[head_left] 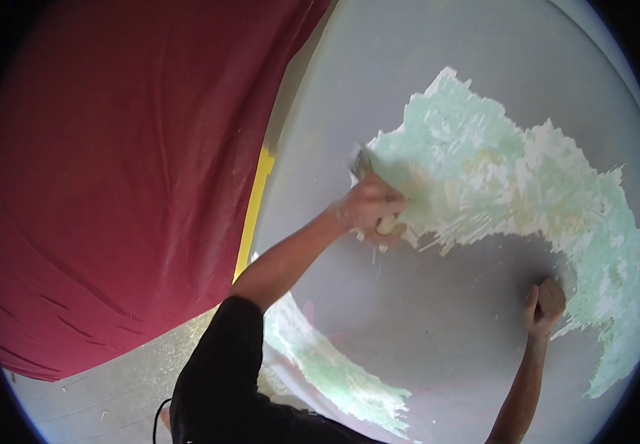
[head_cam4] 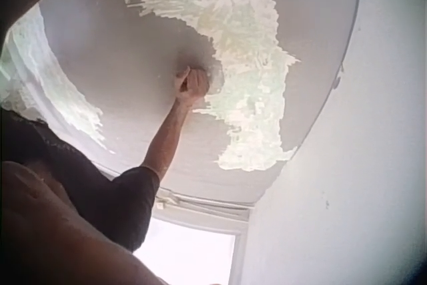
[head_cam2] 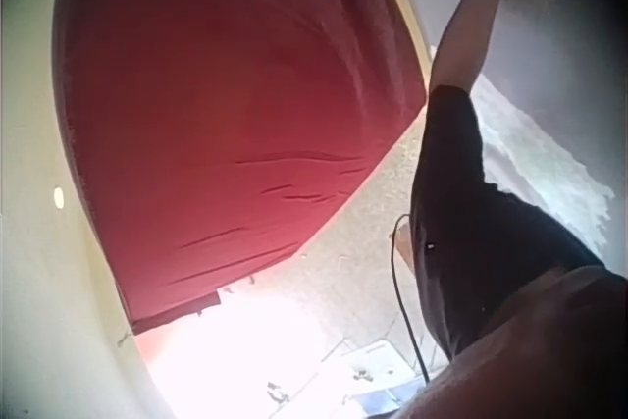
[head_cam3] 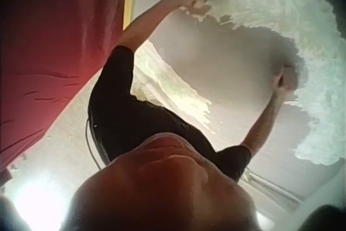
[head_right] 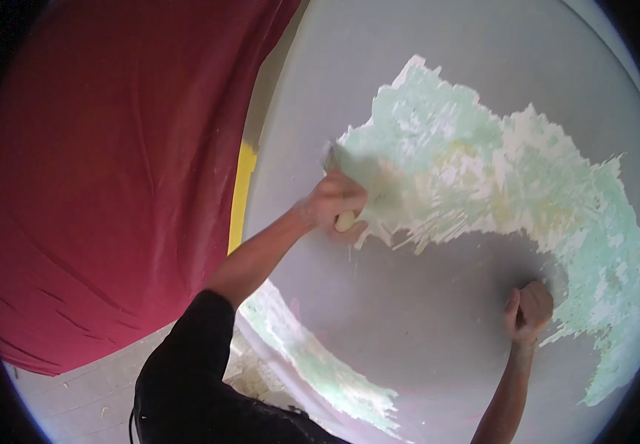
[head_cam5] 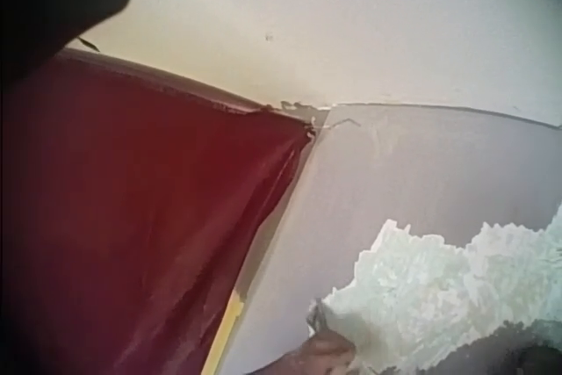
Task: Scraping old paint or plaster from a wall using a putty knife.
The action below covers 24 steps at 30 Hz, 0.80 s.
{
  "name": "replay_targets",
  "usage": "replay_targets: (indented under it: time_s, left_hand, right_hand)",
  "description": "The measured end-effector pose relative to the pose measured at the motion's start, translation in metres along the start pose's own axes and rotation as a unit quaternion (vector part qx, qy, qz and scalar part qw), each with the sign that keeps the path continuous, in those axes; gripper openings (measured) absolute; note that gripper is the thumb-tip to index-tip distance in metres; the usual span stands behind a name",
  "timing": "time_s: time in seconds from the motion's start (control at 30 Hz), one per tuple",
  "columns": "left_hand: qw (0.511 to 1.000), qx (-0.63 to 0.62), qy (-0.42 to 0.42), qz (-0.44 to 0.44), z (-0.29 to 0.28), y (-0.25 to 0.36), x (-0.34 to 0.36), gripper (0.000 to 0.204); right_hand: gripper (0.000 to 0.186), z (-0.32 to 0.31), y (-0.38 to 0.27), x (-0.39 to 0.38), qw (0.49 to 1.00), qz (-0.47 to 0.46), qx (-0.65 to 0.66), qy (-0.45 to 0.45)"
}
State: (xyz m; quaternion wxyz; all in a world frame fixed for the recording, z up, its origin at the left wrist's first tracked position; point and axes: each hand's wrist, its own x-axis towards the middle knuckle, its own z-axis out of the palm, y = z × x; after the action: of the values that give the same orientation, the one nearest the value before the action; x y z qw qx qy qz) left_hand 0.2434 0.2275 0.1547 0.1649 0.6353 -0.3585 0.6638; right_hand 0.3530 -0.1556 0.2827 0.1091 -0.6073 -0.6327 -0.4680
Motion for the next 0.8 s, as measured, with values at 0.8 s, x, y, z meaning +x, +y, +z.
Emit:
replay_targets:
  time_s: [0.8]
  left_hand:
    - [0.997, 0.001, 0.083, -0.008, -0.002, 0.027, 0.038, 0.025]
  right_hand:
    - [0.039, -0.006, 0.006, -0.013, 1.000, 0.006, 0.009, -0.003]
